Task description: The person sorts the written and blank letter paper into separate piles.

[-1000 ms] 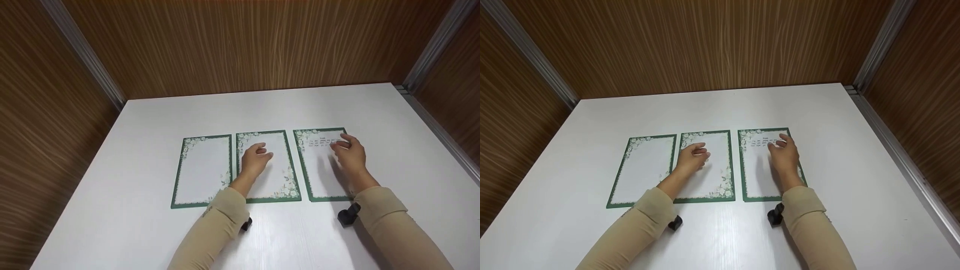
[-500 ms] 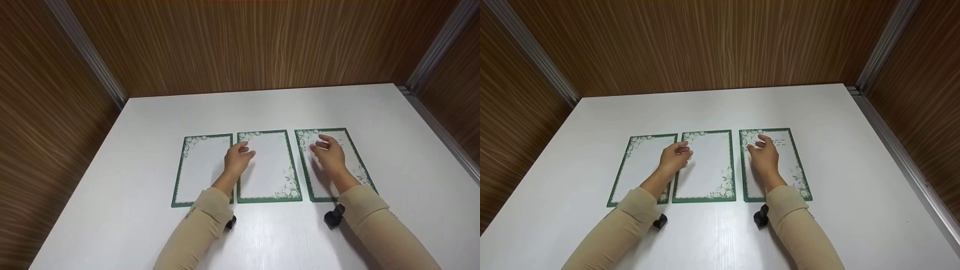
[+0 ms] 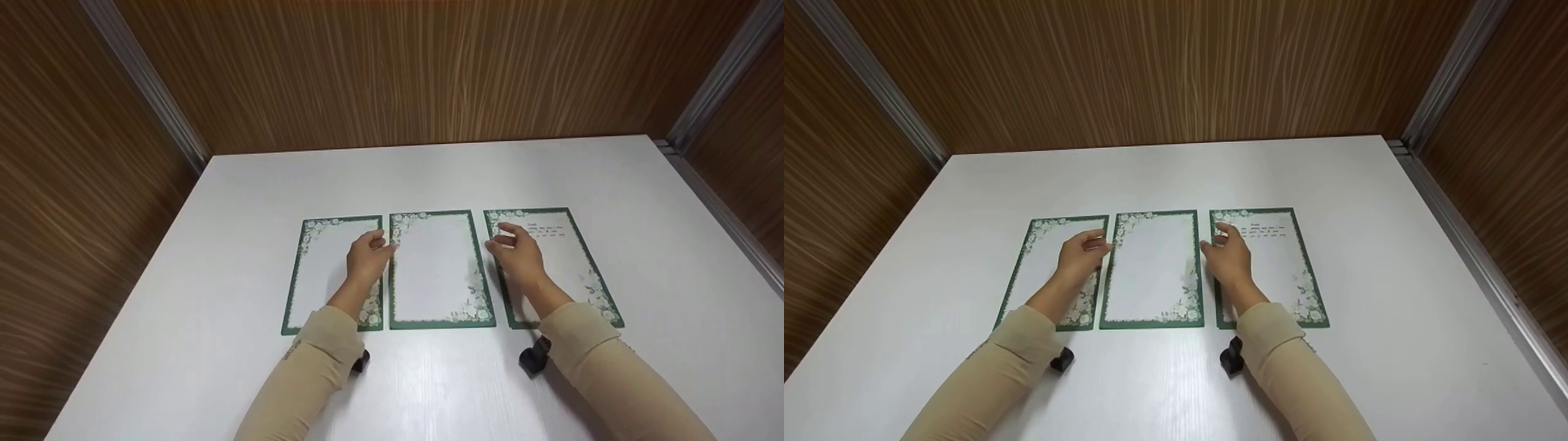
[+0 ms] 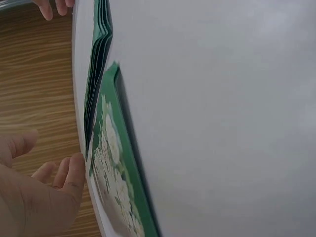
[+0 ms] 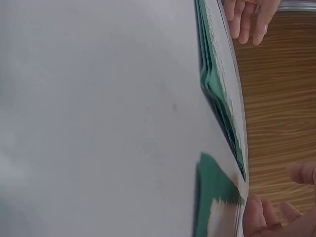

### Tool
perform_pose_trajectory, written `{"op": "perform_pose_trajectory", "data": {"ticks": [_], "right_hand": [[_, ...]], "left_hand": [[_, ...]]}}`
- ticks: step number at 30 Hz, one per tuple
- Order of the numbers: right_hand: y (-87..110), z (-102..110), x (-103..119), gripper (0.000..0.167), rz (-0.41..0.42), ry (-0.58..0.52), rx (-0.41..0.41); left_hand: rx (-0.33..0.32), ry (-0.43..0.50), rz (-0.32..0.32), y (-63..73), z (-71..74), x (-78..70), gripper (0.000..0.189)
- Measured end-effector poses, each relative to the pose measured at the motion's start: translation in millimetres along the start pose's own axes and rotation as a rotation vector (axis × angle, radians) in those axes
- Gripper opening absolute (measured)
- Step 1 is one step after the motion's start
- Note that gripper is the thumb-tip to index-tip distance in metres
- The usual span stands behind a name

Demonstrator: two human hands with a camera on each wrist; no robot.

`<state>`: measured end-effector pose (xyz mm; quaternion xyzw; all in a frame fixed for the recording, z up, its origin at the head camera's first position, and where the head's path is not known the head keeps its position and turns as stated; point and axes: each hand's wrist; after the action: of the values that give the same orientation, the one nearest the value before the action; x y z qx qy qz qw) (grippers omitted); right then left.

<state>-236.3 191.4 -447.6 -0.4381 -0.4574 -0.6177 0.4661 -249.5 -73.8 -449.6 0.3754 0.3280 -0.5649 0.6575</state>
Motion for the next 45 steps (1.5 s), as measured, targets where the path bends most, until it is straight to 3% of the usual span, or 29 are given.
{"op": "perform_pose_trajectory", "data": {"ticks": [9, 27, 37, 45], "right_hand": [[2.9, -7, 3, 0.06, -0.027, -0.034, 0.074], [0.0, -9, 5, 0.059, -0.071, -0.074, 0.077], [-0.7, -10, -2, 0.07, -0.019, -0.168, 0.092], [0.1, -14, -5, 0.069, -0.055, -0.161, 0.111]], "left_hand": [[0.028, -0.011, 0.01, -0.4, 2.4, 0.9, 0.045], [0.019, 0.025, 0.029, -0.3, 3.6, 1.0, 0.044], [0.053, 0.23, 0.012, 2.9, 2.7, 3.5, 0.046], [0.086, 0.153, 0.069, 2.7, 7.6, 5.4, 0.048]]}}
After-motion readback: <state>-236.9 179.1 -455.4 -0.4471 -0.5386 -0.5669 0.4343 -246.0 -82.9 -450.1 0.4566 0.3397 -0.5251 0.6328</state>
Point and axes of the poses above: each hand's wrist, its own y-axis away from the middle knuckle, its own z-axis out of the back of the hand, x = y × z, and after that the axes turned 12 degrees about -y, right-handed
